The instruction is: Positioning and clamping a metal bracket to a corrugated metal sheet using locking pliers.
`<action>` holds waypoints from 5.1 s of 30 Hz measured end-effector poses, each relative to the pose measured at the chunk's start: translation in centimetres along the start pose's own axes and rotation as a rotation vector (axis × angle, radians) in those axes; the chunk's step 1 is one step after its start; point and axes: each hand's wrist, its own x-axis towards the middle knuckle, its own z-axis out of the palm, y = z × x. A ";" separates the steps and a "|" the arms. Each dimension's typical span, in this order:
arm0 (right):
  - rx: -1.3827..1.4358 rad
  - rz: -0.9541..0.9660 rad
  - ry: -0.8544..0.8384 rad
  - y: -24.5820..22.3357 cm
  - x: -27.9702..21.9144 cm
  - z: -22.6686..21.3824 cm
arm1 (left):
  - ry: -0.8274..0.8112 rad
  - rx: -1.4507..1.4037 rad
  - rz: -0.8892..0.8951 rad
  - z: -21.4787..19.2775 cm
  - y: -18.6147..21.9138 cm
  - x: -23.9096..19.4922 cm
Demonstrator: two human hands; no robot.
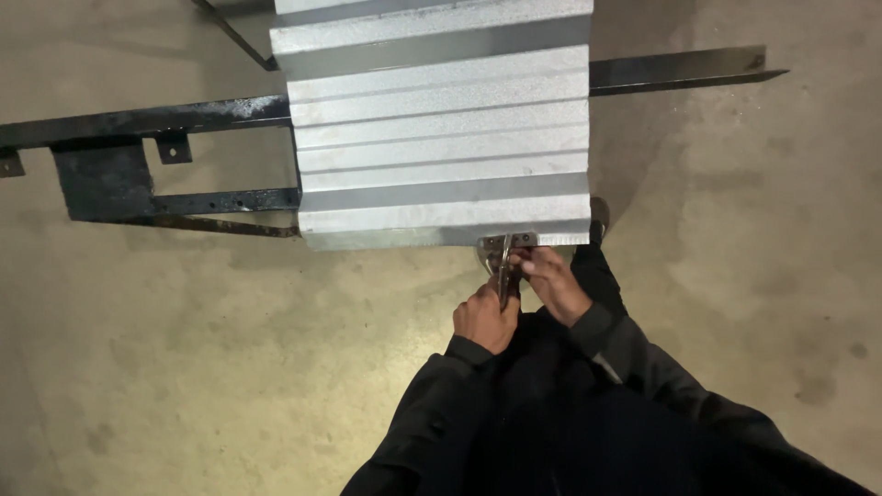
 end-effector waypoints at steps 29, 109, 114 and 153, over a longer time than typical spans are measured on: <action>0.002 0.021 0.553 -5.4 -2.2 7.7 | 0.429 -0.386 0.014 1.5 -10.4 -3.9; -0.825 -0.179 0.129 -4.0 2.5 8.1 | 0.640 -1.561 -0.230 0.1 -4.2 2.8; -0.753 -0.164 0.214 -2.4 3.1 7.9 | 0.631 -1.551 -0.276 0.7 -5.0 3.8; -0.512 -0.105 0.559 -5.7 2.4 14.3 | 0.428 -1.337 -0.216 2.0 -10.0 3.0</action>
